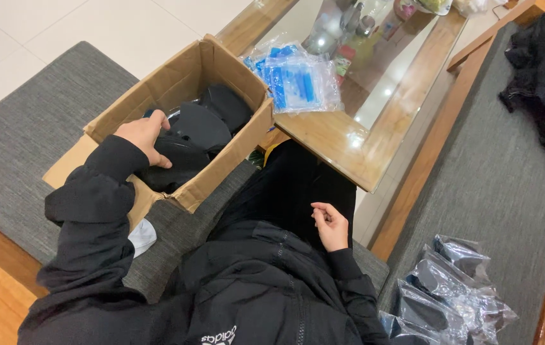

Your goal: Packaging black face masks into individual plastic bags

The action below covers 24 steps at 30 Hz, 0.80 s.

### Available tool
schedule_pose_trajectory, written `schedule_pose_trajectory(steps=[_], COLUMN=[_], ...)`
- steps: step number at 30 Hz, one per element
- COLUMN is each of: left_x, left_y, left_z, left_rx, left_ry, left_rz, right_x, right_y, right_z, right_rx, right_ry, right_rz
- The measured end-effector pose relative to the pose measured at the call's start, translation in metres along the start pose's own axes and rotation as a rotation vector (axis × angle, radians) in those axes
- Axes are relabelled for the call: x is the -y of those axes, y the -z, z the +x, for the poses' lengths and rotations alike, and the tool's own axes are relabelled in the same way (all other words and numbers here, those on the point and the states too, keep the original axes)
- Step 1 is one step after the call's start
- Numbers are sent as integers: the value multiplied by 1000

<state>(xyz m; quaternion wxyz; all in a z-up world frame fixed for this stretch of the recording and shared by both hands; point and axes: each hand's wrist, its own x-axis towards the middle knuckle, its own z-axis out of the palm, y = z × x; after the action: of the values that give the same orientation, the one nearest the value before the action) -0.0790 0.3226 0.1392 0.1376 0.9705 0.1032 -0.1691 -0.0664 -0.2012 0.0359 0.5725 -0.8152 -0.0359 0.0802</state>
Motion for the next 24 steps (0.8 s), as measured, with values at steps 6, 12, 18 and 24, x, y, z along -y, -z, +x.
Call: schedule_pose_trajectory(steps=[6, 12, 18, 24], left_x=[-37, -108, -240, -348], left_y=[47, 114, 50, -35], left_z=[-40, -116, -52, 38], left_rx=[-75, -673, -796, -427], left_ry=[-1, -296, -685, -989], left_rz=[25, -296, -366, -508], right_x=[10, 32, 122, 120], right_y=[2, 0, 11, 26], right_z=[-6, -1, 18, 65], right_rx=[-5, 9, -144, -150], right_ry=[6, -167, 405, 482], right_rz=[2, 45, 28, -50])
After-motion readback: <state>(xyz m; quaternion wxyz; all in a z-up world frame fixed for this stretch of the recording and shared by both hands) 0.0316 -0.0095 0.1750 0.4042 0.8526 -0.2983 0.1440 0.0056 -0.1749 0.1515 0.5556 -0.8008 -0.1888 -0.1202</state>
